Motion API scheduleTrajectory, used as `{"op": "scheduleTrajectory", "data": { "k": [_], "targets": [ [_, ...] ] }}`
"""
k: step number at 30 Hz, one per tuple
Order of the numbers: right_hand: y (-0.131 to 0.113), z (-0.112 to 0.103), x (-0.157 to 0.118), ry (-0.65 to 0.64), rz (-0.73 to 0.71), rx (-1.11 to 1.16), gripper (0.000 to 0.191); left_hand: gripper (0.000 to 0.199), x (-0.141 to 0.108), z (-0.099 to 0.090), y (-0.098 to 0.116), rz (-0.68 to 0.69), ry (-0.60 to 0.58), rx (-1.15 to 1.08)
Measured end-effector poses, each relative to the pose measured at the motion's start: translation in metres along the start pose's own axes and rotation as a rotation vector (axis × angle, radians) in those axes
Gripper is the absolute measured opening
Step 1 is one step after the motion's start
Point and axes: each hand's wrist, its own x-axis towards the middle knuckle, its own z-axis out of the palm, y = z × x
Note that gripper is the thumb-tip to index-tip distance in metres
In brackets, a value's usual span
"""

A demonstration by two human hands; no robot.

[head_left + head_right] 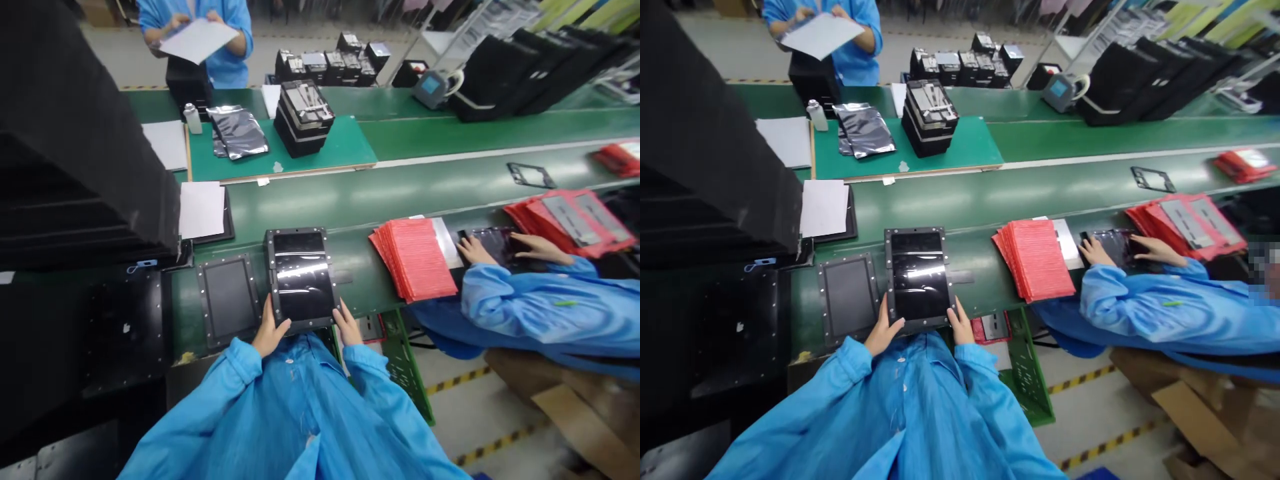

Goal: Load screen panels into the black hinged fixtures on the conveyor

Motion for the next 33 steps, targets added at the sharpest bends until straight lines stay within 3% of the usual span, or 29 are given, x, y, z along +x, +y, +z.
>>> {"op": "scheduleTrajectory", "data": {
  "k": [5, 8, 10, 12, 16, 19, 24, 27, 29, 31, 33],
  "targets": [
    [0.006, -0.004, -0.010, -0.176, 0.025, 0.126, 0.076, 0.077, -0.016, 0.015, -0.003, -0.124, 0.128, -0.036],
    [0.002, -0.010, -0.002, -0.281, -0.010, 0.078, 0.079, 0.080, -0.013, 0.014, 0.011, -0.172, 0.222, -0.006],
    [-0.008, -0.011, 0.024, -0.395, -0.047, 0.057, 0.084, 0.082, 0.013, 0.008, 0.030, -0.158, 0.263, -0.001],
    [-0.028, -0.005, 0.068, -0.476, -0.102, 0.066, 0.088, 0.081, 0.058, -0.004, 0.054, -0.088, 0.334, 0.030],
    [-0.079, 0.022, 0.165, -0.432, -0.179, 0.158, 0.075, 0.058, 0.145, -0.032, 0.092, -0.052, 0.429, 0.093],
    [-0.097, 0.033, 0.197, -0.423, -0.208, 0.203, 0.060, 0.046, 0.164, -0.040, 0.097, -0.049, 0.427, 0.132],
    [-0.097, 0.030, 0.191, -0.369, -0.319, 0.183, 0.037, 0.036, 0.157, -0.039, 0.101, 0.025, 0.423, 0.315],
    [-0.096, 0.032, 0.193, -0.365, -0.320, 0.135, 0.036, 0.045, 0.150, -0.031, 0.110, -0.013, 0.495, 0.432],
    [-0.095, 0.035, 0.197, -0.359, -0.312, 0.107, 0.038, 0.056, 0.126, -0.018, 0.113, 0.022, 0.484, 0.567],
    [-0.094, 0.037, 0.199, -0.335, -0.339, 0.073, 0.040, 0.059, 0.085, 0.000, 0.110, 0.092, 0.290, 0.686],
    [-0.095, 0.036, 0.199, -0.288, -0.411, 0.010, 0.041, 0.051, 0.040, 0.016, 0.100, 0.109, -0.013, 0.725]
  ]
}}
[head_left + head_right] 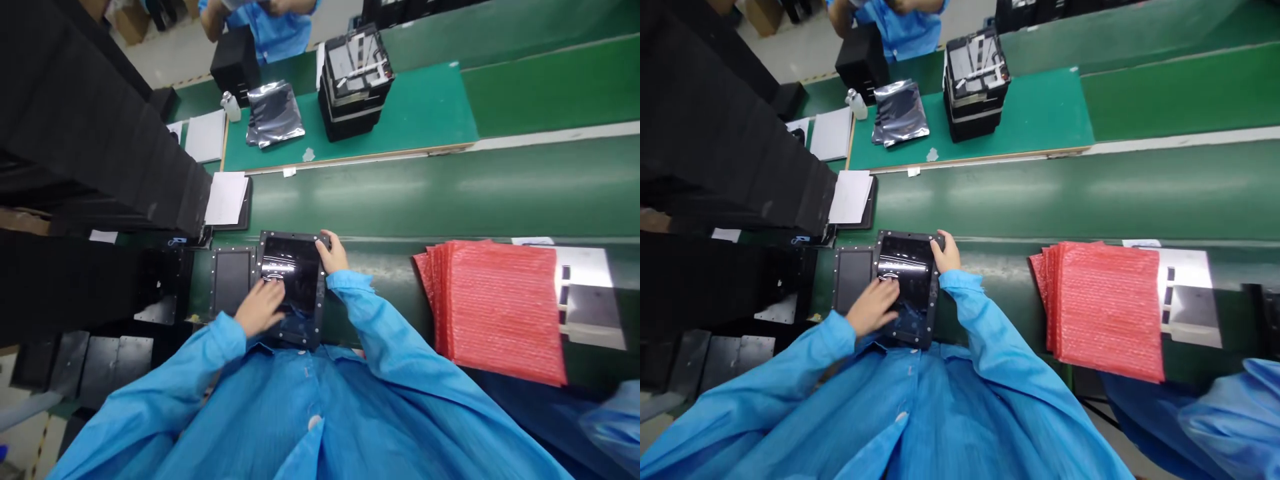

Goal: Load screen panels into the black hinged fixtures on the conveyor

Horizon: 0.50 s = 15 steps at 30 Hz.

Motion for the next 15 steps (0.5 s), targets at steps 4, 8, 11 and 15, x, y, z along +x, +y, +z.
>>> {"op": "scheduleTrajectory", "data": {
  "k": [4, 8, 11, 15],
  "targets": [
    [-0.014, 0.000, -0.005, 0.024, -0.205, -0.269, 0.041, 0.039, -0.049, 0.021, -0.006, 0.067, -0.345, -0.048],
    [-0.034, 0.013, -0.009, -0.165, -0.420, -0.446, 0.034, 0.033, -0.040, 0.028, -0.030, 0.258, -0.269, -0.127],
    [-0.037, 0.022, -0.011, -0.344, -0.461, -0.499, 0.035, 0.032, -0.031, 0.038, -0.044, 0.454, -0.156, -0.113],
    [-0.036, 0.024, -0.011, -0.329, -0.390, -0.567, 0.033, 0.035, -0.026, 0.050, -0.050, 0.642, -0.078, -0.008]
  ]
}}
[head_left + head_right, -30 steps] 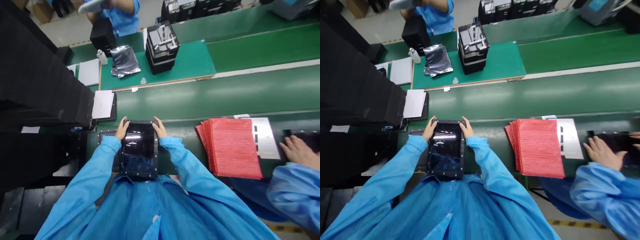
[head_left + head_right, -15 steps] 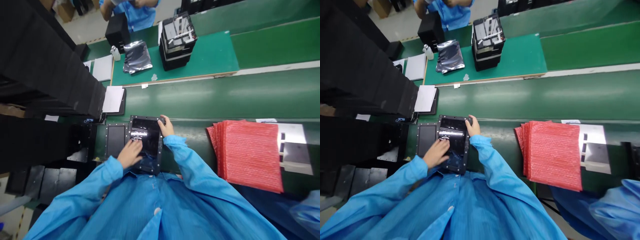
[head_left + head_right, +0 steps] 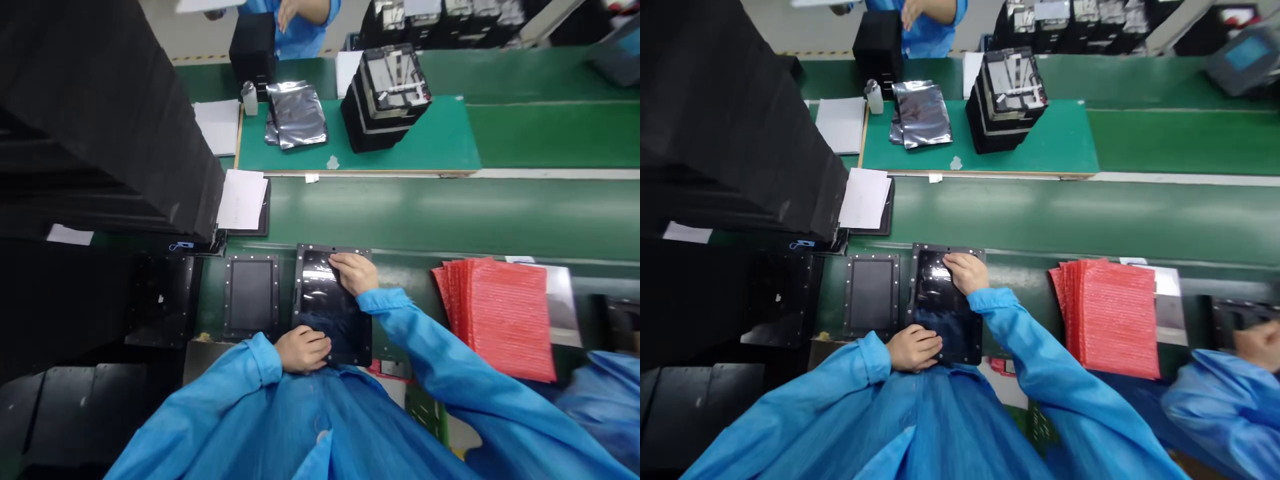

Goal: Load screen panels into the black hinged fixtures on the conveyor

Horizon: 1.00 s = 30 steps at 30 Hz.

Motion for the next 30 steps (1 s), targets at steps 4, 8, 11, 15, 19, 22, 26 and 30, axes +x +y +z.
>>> {"op": "scheduleTrajectory", "data": {
  "k": [4, 8, 11, 15, 19, 22, 26, 30],
  "targets": [
    [-0.025, 0.001, 0.002, 0.034, 0.084, -0.138, 0.042, 0.033, 0.005, -0.009, 0.002, 0.082, 0.010, 0.073],
    [-0.071, 0.001, -0.007, -0.016, 0.229, -0.298, 0.053, 0.036, -0.028, -0.033, -0.008, 0.003, 0.190, 0.061],
    [-0.106, 0.001, -0.046, -0.129, 0.355, -0.326, 0.052, 0.039, -0.086, -0.051, -0.046, -0.416, 0.381, 0.049],
    [-0.149, 0.016, -0.121, -0.264, 0.499, -0.316, 0.061, 0.059, -0.143, -0.051, -0.102, -1.023, 0.416, 0.128],
    [-0.178, 0.037, -0.146, -0.349, 0.682, -0.323, 0.069, 0.063, -0.122, -0.032, -0.112, -1.187, 0.418, 0.100],
    [-0.183, 0.036, -0.137, -0.391, 0.741, -0.310, 0.065, 0.066, -0.090, -0.035, -0.098, -1.308, 0.515, 0.012],
    [-0.173, 0.016, -0.138, -0.341, 0.656, -0.246, 0.059, 0.082, -0.077, -0.057, -0.076, -1.246, 0.715, -0.248],
    [-0.149, 0.003, -0.140, -0.208, 0.485, -0.030, 0.048, 0.077, -0.068, -0.068, -0.056, -1.035, 0.836, -0.569]
  ]
}}
